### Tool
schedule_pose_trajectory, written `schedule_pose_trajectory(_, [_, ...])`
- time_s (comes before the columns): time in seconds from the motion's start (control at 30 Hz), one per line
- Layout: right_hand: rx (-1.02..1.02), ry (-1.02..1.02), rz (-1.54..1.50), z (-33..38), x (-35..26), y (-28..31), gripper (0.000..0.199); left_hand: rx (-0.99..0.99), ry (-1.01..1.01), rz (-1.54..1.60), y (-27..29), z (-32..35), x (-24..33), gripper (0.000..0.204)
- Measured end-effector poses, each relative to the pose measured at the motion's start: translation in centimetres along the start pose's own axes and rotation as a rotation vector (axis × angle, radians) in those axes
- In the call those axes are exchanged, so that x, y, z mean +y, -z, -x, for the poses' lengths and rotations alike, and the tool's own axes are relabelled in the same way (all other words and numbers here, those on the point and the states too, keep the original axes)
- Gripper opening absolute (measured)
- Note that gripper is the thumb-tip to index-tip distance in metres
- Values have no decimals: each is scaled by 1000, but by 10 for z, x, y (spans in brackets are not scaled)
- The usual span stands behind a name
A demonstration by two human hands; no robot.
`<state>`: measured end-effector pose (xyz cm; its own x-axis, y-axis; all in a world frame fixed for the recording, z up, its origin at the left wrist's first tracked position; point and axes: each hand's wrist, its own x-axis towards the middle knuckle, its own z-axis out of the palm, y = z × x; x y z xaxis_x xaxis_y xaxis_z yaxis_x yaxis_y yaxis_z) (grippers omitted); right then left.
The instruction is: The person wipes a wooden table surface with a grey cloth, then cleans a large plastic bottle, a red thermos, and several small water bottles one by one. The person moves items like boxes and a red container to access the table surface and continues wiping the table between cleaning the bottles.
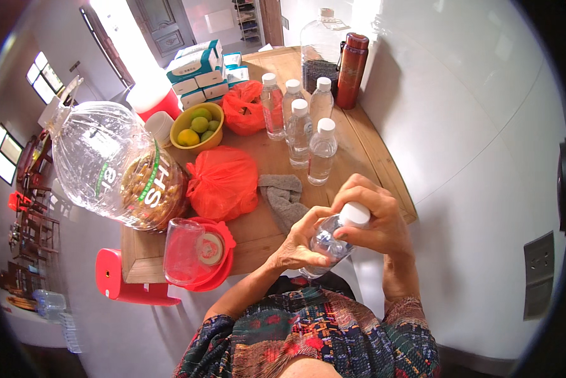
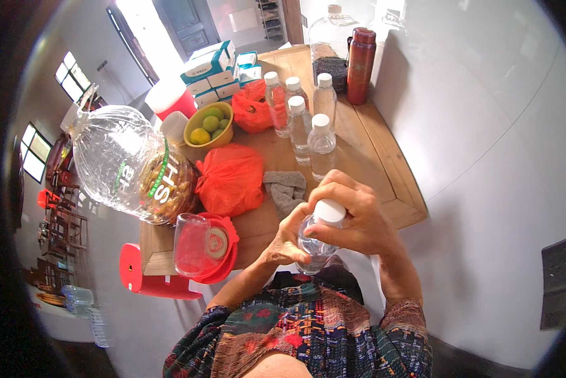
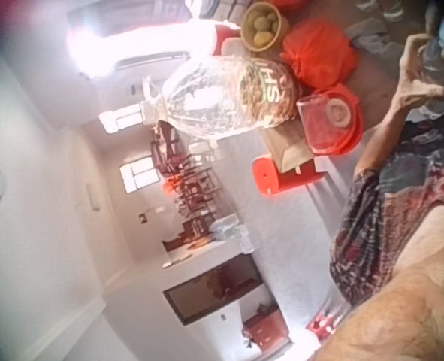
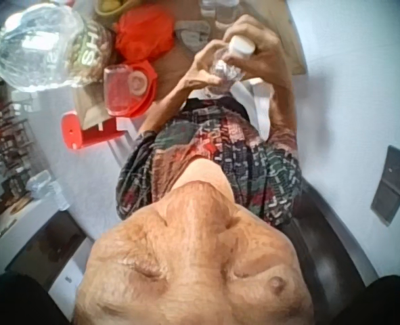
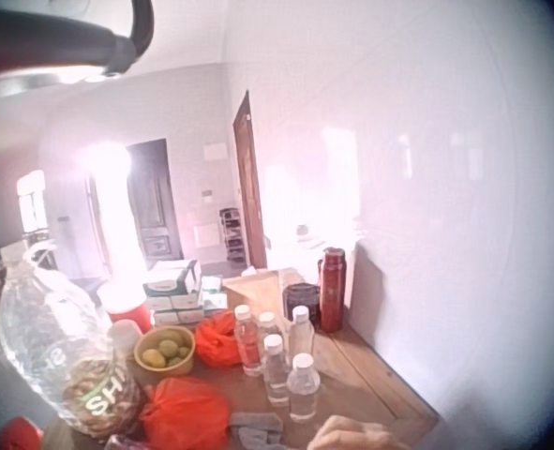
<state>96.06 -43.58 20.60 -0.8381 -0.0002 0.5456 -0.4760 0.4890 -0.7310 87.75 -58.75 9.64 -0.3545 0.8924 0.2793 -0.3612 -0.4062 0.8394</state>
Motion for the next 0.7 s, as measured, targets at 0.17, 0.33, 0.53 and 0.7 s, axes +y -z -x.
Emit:
schedule_pose_trajectory(0.17, [34, -65, 267, -2, -15, 41, 34, -85, 79, -41, -10, -36, -3, 88])
schedule_pose_trajectory(0.33, [75, -158, 408, -28, 21, 79, 31, 100, -59, -510, 6, -57, 2, 71])
schedule_pose_trajectory(0.53, [255, -179, 698, -74, 119, 126, 27, 413, -55, -1076, 52, -26, -31, 36])
schedule_pose_trajectory(0.7, [332, -201, 875, -121, 214, 158, 29, 489, 10, -1370, 72, -16, -60, 35])
